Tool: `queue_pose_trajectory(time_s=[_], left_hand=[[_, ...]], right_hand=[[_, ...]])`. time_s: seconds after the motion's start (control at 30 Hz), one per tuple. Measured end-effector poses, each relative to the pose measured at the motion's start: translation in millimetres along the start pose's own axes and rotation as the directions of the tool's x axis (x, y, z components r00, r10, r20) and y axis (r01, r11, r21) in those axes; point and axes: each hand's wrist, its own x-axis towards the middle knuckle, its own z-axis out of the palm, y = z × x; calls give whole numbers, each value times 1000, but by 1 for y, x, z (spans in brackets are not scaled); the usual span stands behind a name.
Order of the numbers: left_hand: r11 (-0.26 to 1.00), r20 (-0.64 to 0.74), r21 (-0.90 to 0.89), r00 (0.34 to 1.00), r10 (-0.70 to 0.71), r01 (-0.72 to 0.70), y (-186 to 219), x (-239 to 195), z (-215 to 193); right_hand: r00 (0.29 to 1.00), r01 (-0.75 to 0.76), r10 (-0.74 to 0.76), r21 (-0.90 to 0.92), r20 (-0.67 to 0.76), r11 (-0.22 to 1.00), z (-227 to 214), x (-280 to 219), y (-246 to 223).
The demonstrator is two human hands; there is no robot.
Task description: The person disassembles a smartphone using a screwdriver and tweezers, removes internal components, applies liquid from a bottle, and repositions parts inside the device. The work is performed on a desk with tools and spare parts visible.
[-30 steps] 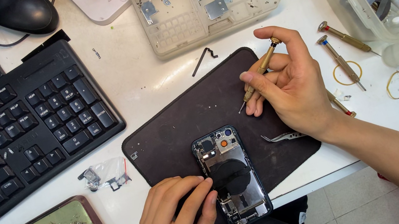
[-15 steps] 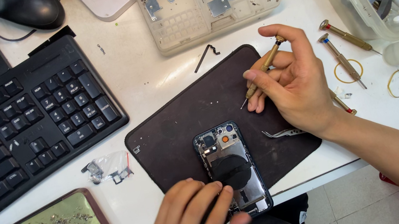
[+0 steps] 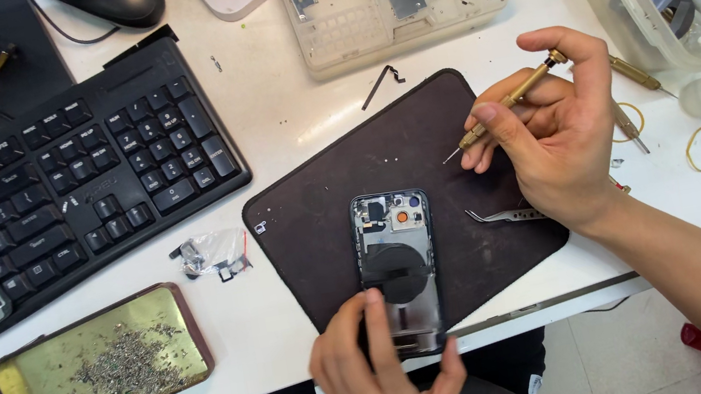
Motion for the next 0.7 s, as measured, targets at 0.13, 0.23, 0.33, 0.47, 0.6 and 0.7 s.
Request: queue_pose_trajectory(time_s=[0.13,0.23,0.33,0.47,0.6,0.7], left_hand=[[996,-16,58,998,-66,67,-8,-1,-7],[994,21,72,996,-83,81,-13,1,-6],[995,58,-4,994,-96,96,-21,-2,-12],[968,-4,-235,995,-95,92,-42,-9,-25],[729,-37,-678,987,-157,90,-60,-19,-33],[145,132,-974,952,-275,177,-77,-17,-40]], right_hand=[[995,101,-99,-59,30,993,1,-8,-2],[963,262,-250,-138,96,955,6,-18,-6],[901,426,-388,-227,191,876,8,-22,-9],[846,528,-465,-297,259,795,8,-22,-9],[905,375,-317,-180,283,909,7,-37,-11],[867,-208,200,-33,456,978,0,-48,-19]])
